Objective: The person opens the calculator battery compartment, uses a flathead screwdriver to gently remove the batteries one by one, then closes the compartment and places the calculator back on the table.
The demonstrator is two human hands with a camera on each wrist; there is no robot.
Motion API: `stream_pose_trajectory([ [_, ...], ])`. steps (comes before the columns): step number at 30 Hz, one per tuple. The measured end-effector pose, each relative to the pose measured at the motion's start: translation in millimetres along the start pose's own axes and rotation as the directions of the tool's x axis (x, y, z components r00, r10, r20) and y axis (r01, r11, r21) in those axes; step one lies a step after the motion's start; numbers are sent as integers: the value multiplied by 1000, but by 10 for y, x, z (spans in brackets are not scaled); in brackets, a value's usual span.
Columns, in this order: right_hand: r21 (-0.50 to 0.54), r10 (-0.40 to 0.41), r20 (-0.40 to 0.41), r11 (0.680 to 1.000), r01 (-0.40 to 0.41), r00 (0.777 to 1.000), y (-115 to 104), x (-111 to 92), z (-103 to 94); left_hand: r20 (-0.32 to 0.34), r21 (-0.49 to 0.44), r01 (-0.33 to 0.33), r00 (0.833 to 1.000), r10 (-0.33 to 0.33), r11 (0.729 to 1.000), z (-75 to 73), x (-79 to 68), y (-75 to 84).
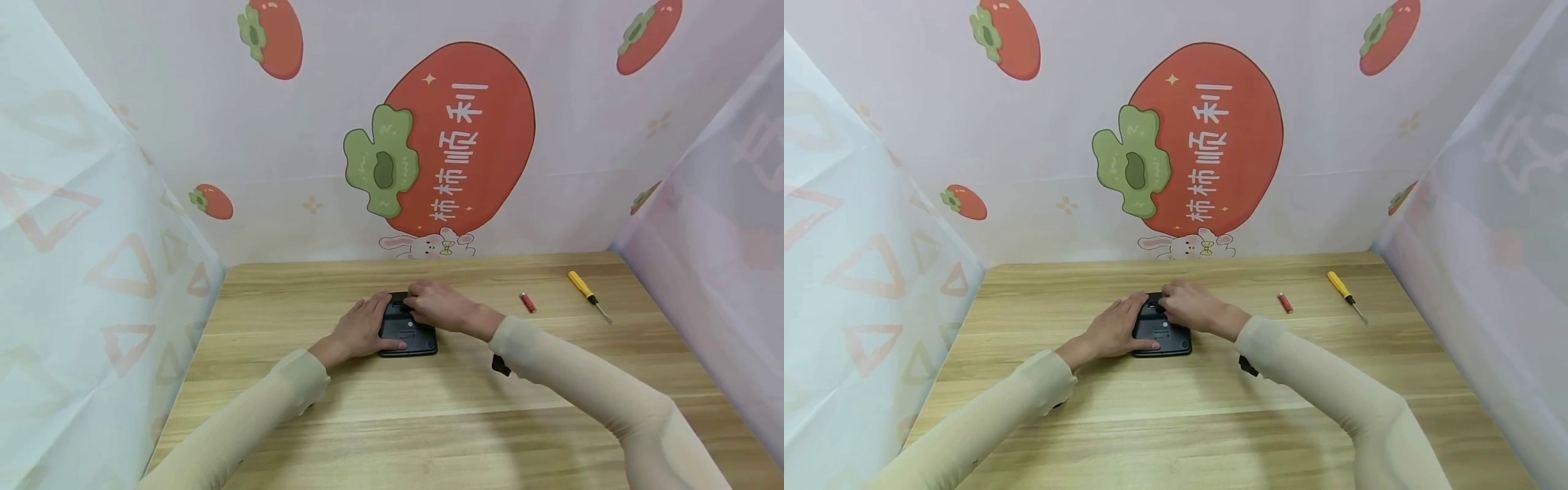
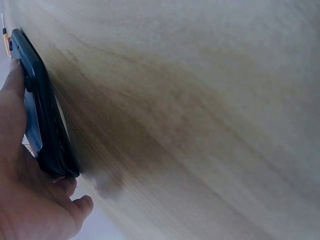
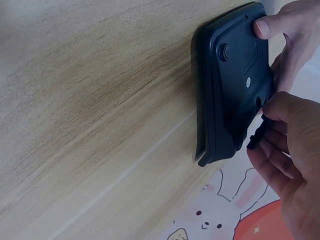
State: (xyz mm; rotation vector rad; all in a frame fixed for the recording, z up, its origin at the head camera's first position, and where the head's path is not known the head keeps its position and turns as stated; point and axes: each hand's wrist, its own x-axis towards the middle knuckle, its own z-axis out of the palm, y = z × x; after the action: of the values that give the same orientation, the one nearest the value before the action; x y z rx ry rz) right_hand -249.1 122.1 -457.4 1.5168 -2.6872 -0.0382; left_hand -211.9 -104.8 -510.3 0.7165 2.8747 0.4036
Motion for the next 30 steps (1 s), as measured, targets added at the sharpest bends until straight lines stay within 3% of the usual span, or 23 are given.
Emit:
stream_pose_trajectory([
  [30,-35,-20,-14,999,19,1000,-54,137,71,-6,9,-12,1000,12,1000,11,4,-13],
])
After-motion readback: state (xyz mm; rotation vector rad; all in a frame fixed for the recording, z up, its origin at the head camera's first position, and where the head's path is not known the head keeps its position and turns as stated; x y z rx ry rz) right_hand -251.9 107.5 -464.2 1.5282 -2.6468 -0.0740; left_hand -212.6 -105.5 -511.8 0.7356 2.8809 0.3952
